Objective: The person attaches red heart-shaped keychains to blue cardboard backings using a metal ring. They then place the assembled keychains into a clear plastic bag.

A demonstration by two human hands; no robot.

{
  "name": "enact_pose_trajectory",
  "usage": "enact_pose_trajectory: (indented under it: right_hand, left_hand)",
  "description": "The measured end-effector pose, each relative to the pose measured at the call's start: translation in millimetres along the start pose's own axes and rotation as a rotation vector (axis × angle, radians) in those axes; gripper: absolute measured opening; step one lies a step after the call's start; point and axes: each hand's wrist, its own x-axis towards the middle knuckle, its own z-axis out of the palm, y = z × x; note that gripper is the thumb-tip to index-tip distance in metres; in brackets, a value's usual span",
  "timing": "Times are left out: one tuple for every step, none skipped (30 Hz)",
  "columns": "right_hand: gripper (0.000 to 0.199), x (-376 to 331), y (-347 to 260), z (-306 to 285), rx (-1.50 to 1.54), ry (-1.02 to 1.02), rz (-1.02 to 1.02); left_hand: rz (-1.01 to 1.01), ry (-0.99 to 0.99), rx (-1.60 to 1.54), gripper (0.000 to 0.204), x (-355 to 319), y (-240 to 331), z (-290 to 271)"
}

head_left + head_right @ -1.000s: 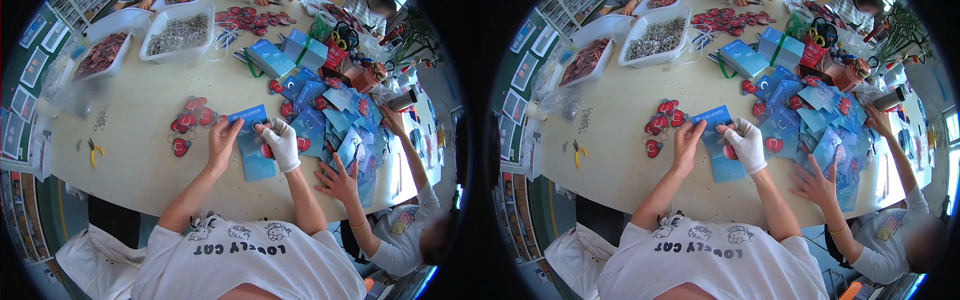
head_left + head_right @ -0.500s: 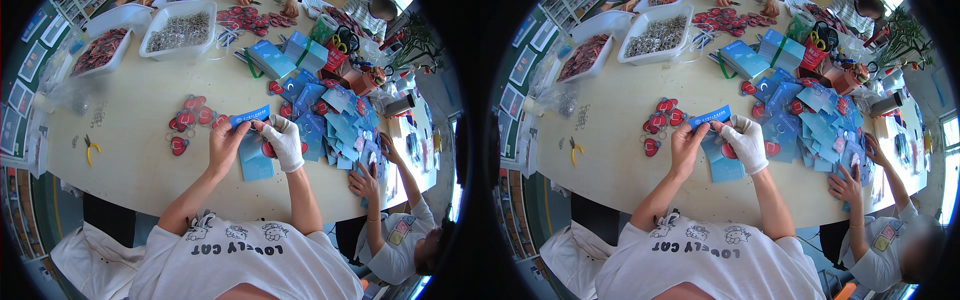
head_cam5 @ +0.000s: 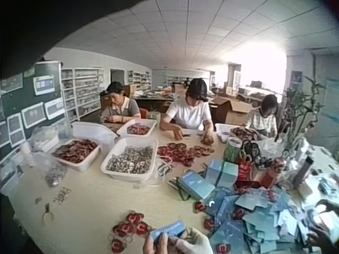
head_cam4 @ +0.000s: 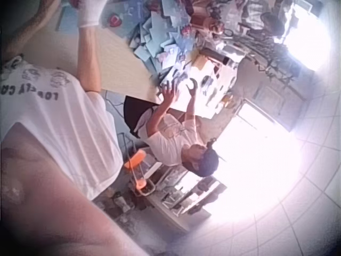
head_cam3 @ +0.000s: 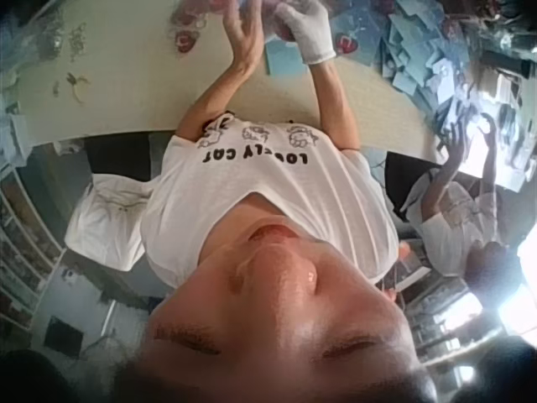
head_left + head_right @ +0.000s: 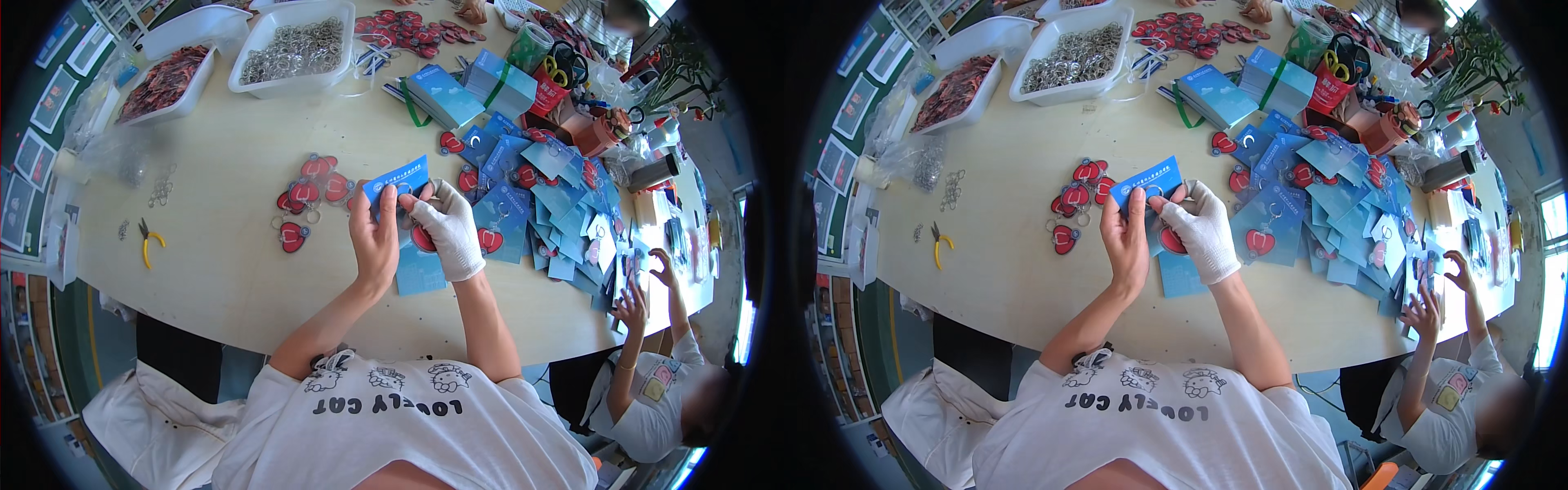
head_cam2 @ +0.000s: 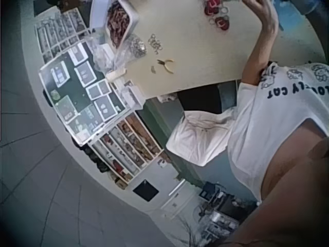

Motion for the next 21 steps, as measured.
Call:
enact_pose_trajectory:
  right_hand:
    - [0.015, 0, 2, 0, 0.015, -0.004, 0.004]
    - [0.014, 0, 4, 1, 0.030, -0.007, 0.008]
    - [0.014, -1, 5, 4, 0.017, 0.031, -0.011]
    - [0.014, -4, 7, 8, 0.002, 0.067, -0.030]
    - [0.013, -5, 7, 10, -0.014, 0.103, -0.049]
    - [0.014, -4, 6, 10, -0.063, 0.109, -0.048]
    - [0.015, -3, 2, 8, -0.113, 0.119, -0.045]
    - [0.015, -3, 1, 6, -0.163, 0.130, -0.042]
    - [0.018, -3, 1, 5, -0.142, 0.122, -0.066]
    - [0.020, -3, 0, 3, -0.153, 0.108, -0.074]
    - [0.022, -2, 0, 1, -0.163, 0.094, -0.082]
    - [0.024, -2, -1, 0, -0.173, 0.079, -0.091]
    - [0.026, -2, -2, 0, -0.270, 0.121, -0.129]
    - [0.027, -3, -3, 1, -0.367, 0.163, -0.168]
    - [0.029, -3, -3, 1, -0.463, 0.204, -0.207]
    - [0.033, -3, -3, 2, -0.445, 0.241, -0.234]
    - [0.037, -3, -2, 2, -0.427, 0.277, -0.260]
    - [0.038, -1, 6, -6, -0.324, 0.232, -0.243]
    - [0.039, 1, 12, -14, -0.222, 0.194, -0.223]
    - [0.030, 3, 16, -23, -0.200, 0.142, -0.198]
    - [0.023, 1, 15, -32, -0.189, 0.088, -0.159]
  left_hand:
    - [-0.029, 0.027, -0.054, 0.016, -1, 1, 1]
    - [-0.059, 0.055, -0.108, 0.015, -2, 2, 4]
    - [-0.088, 0.083, -0.162, 0.015, -3, 4, 5]
    - [-0.090, 0.084, -0.180, 0.015, -2, 4, 5]
    - [-0.092, 0.085, -0.198, 0.014, 0, 4, 5]
    - [-0.094, 0.087, -0.216, 0.014, 2, 5, 5]
    - [-0.082, 0.043, -0.168, 0.014, 6, 8, 2]
    - [-0.070, 0.000, -0.121, 0.015, 11, 13, -2]
    - [-0.057, -0.043, -0.073, 0.015, 15, 15, -5]
    - [-0.093, -0.063, -0.123, 0.015, 18, 15, -7]
    - [-0.129, -0.084, -0.172, 0.015, 21, 15, -8]
    - [-0.165, -0.104, -0.222, 0.015, 22, 15, -8]
    - [-0.172, -0.107, -0.228, 0.015, 23, 16, -9]
    - [-0.179, -0.109, -0.234, 0.015, 25, 18, -9]
    - [-0.185, -0.110, -0.239, 0.015, 26, 19, -10]
    - [-0.173, -0.124, -0.219, 0.015, 26, 19, -11]
    - [-0.162, -0.137, -0.198, 0.015, 26, 18, -12]
    - [-0.149, -0.149, -0.177, 0.015, 26, 16, -12]
    - [-0.139, -0.170, -0.189, 0.015, 26, 10, -11]
    - [-0.176, -0.184, -0.211, 0.014, 24, 7, -11]
    - [-0.164, -0.234, -0.188, 0.013, 26, 5, -14]
